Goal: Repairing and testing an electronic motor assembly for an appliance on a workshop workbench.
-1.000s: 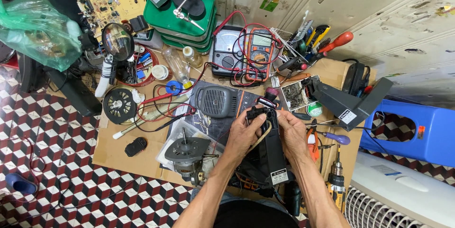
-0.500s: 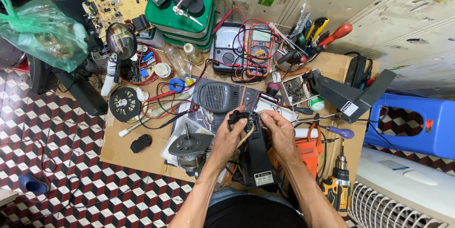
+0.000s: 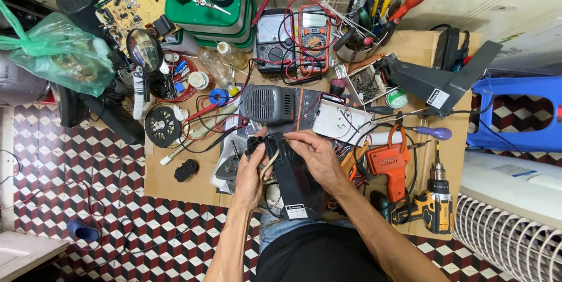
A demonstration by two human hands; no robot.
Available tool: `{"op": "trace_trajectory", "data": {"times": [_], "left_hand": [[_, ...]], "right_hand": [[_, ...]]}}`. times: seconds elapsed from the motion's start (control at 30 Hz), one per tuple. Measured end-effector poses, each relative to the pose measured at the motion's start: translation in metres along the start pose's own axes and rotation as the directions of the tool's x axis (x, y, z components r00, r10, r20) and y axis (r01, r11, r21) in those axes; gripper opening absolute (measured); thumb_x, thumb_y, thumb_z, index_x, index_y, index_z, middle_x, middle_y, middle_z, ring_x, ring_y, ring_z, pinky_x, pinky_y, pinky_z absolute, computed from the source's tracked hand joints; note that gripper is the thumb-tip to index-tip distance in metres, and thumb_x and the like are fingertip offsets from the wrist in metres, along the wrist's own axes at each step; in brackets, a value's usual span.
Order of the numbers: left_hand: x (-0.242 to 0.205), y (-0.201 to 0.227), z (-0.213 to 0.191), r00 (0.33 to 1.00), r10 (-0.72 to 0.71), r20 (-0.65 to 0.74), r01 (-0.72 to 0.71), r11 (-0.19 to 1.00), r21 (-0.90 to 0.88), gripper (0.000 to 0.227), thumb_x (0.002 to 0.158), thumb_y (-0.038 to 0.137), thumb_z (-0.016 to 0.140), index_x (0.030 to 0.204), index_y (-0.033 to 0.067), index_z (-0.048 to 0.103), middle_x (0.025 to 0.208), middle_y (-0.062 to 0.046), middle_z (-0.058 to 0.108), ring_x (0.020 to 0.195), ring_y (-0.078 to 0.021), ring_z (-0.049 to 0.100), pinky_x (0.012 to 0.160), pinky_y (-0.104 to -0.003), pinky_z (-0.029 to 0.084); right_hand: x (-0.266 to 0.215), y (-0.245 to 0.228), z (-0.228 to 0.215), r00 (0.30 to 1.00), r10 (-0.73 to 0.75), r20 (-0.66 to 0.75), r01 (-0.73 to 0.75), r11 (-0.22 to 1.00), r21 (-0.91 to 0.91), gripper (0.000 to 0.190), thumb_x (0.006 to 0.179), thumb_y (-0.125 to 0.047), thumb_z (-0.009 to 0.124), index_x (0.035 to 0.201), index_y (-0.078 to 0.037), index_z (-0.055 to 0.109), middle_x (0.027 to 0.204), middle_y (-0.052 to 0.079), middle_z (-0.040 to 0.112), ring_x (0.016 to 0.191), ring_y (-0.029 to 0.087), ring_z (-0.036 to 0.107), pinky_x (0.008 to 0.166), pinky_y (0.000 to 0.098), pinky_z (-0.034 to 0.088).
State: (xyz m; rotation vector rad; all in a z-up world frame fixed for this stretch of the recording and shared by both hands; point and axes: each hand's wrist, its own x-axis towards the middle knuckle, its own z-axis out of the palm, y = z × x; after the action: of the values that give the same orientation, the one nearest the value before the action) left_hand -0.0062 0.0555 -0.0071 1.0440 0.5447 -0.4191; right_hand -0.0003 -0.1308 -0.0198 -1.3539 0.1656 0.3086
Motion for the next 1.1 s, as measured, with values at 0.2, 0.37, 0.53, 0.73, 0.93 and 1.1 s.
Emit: {"op": "trace_trajectory", "data": {"times": [0.2, 0.37, 0.53, 0.73, 0.93, 1.1], "left_hand": [[-0.005, 0.002, -0.008, 0.999, -0.022, -0.03, 0.022, 1.0, 0.017, 0.05, 0.101, 0.027, 0.058, 0.148, 0.0101, 0.053, 0.069, 0.006, 0.045, 0.052, -0.0033, 0.043, 0.046, -0.019, 0.034], [-0.007, 0.004, -0.005, 0.999, -0.022, -0.025, 0.022, 1.0, -0.01, 0.049, 0.101, 0.027, 0.06, 0.146, 0.0105, 0.053, 0.07, 0.006, 0.046, 0.053, -0.0033, 0.042, 0.047, -0.019, 0.035], [-0.005, 0.0, -0.007, 0.999, -0.037, -0.032, 0.036, 0.999, -0.029, 0.049, 0.1, 0.028, 0.059, 0.146, 0.0111, 0.053, 0.07, 0.005, 0.046, 0.053, -0.0039, 0.043, 0.047, -0.02, 0.035], [-0.009, 0.001, -0.006, 0.999, -0.032, -0.023, 0.032, 0.999, -0.024, 0.051, 0.099, 0.028, 0.061, 0.145, 0.0097, 0.053, 0.072, 0.006, 0.045, 0.055, -0.0038, 0.043, 0.047, -0.019, 0.034], [-0.02, 0.01, 0.003, 0.995, 0.061, -0.076, -0.055, 0.995, 0.083, 0.047, 0.098, 0.027, 0.063, 0.141, 0.0089, 0.057, 0.076, 0.004, 0.054, 0.056, -0.0033, 0.044, 0.048, -0.019, 0.034], [-0.014, -0.003, -0.002, 0.959, 0.184, -0.215, -0.143, 0.971, 0.192, 0.035, 0.095, 0.024, 0.069, 0.127, 0.0096, 0.065, 0.082, 0.003, 0.059, 0.058, -0.0041, 0.043, 0.047, -0.02, 0.032]], "right_hand": [[-0.001, 0.007, 0.009, 0.999, 0.042, -0.014, -0.043, 0.993, -0.111, 0.023, 0.099, -0.009, 0.064, 0.116, 0.002, 0.074, 0.104, 0.003, 0.066, 0.09, 0.01, 0.061, 0.077, 0.0214, 0.047], [0.0, 0.024, 0.009, 1.0, 0.0, -0.001, 0.0, 1.0, -0.023, 0.021, 0.098, -0.007, 0.065, 0.116, 0.002, 0.072, 0.106, 0.005, 0.064, 0.094, 0.009, 0.063, 0.082, 0.0212, 0.05], [-0.008, 0.023, 0.009, 0.998, 0.043, -0.035, -0.046, 0.995, -0.089, 0.035, 0.094, -0.015, 0.072, 0.123, 0.002, 0.068, 0.117, 0.009, 0.064, 0.104, 0.015, 0.064, 0.089, 0.027, 0.052], [-0.03, 0.028, 0.012, 0.947, 0.242, 0.211, -0.219, 0.968, -0.123, 0.091, 0.077, -0.029, 0.087, 0.148, -0.003, 0.038, 0.14, 0.016, 0.059, 0.127, 0.021, 0.058, 0.107, 0.0338, 0.046], [-0.044, -0.016, 0.035, 0.947, 0.309, 0.085, -0.268, 0.909, -0.319, 0.092, 0.067, -0.036, 0.087, 0.143, -0.004, 0.046, 0.124, 0.015, 0.07, 0.113, 0.024, 0.069, 0.098, 0.0342, 0.054], [-0.051, -0.034, 0.035, 0.986, 0.155, -0.068, -0.166, 0.797, -0.581, 0.093, 0.065, -0.04, 0.089, 0.14, -0.004, 0.048, 0.125, 0.02, 0.068, 0.115, 0.031, 0.068, 0.098, 0.0388, 0.053]]}}
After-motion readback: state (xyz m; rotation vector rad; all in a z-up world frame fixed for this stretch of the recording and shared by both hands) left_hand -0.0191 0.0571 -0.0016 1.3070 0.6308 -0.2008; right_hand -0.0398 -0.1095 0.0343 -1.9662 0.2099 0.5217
